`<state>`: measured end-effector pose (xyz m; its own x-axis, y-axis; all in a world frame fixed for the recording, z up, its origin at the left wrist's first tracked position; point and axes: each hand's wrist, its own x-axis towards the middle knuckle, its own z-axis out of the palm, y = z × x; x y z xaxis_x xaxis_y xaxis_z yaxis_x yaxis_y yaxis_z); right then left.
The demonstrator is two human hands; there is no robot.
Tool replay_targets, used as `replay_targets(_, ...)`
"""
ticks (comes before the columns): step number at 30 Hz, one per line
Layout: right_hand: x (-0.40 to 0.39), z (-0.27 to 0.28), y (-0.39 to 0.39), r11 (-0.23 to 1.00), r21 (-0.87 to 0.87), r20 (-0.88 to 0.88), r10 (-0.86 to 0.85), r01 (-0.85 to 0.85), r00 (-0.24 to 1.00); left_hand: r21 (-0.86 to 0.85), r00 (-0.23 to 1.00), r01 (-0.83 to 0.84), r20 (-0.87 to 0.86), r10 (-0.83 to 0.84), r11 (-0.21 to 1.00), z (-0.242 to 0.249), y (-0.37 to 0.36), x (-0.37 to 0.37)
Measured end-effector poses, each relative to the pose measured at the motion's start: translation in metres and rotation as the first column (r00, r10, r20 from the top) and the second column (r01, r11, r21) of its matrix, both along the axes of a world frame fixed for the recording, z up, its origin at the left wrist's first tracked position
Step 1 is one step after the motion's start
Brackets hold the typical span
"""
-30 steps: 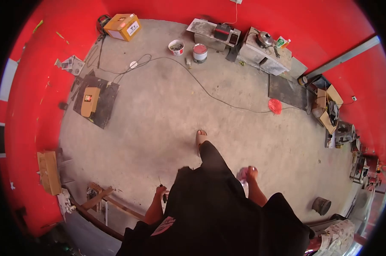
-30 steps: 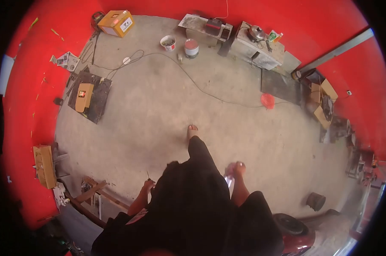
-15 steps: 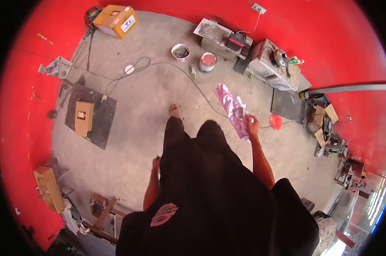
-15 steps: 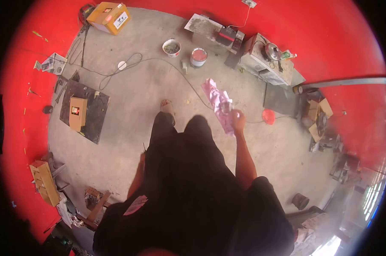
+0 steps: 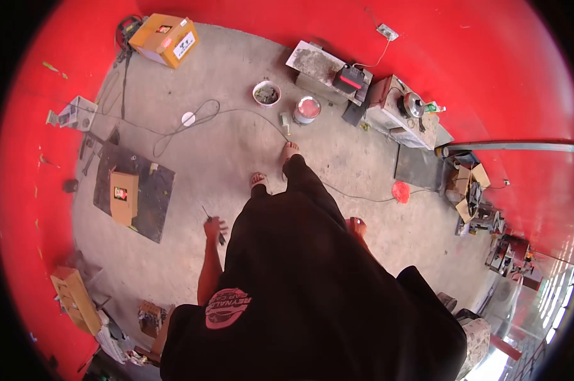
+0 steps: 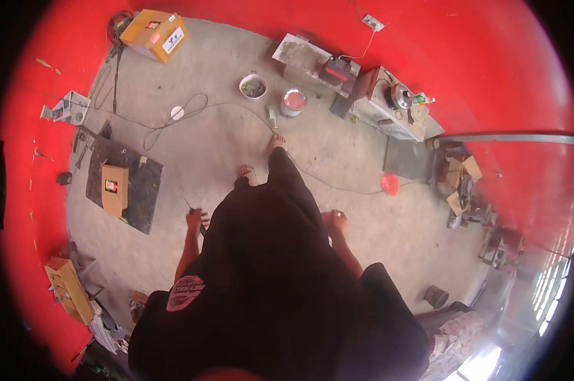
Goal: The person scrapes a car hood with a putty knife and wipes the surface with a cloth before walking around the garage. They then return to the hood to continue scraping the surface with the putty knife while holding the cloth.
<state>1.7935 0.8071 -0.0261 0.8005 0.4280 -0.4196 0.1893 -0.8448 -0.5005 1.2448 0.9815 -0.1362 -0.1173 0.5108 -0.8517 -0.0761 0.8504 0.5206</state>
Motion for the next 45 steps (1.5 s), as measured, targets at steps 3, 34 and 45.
replay_targets(3, -0.018, 0.012, 0.064, 0.989, 0.076, -0.008, -0.124, 0.124, 0.992, -0.002, 0.764, 0.546, -0.410, -0.499, 0.838, -0.047, -0.031, -0.015)
replay_targets(34, -0.016, -0.001, 0.143, 0.997, -0.076, -0.075, 0.024, -0.030, 0.997, -0.121, 0.937, 0.220, -0.249, -0.244, 0.968, 0.017, 0.020, 0.022)
replay_targets(45, 0.079, -0.109, 0.261, 0.975, 0.079, 0.079, 0.201, -0.207, 0.976, -0.047, 0.979, -0.157, -0.140, 0.150, 0.986, 0.041, -0.006, 0.071)
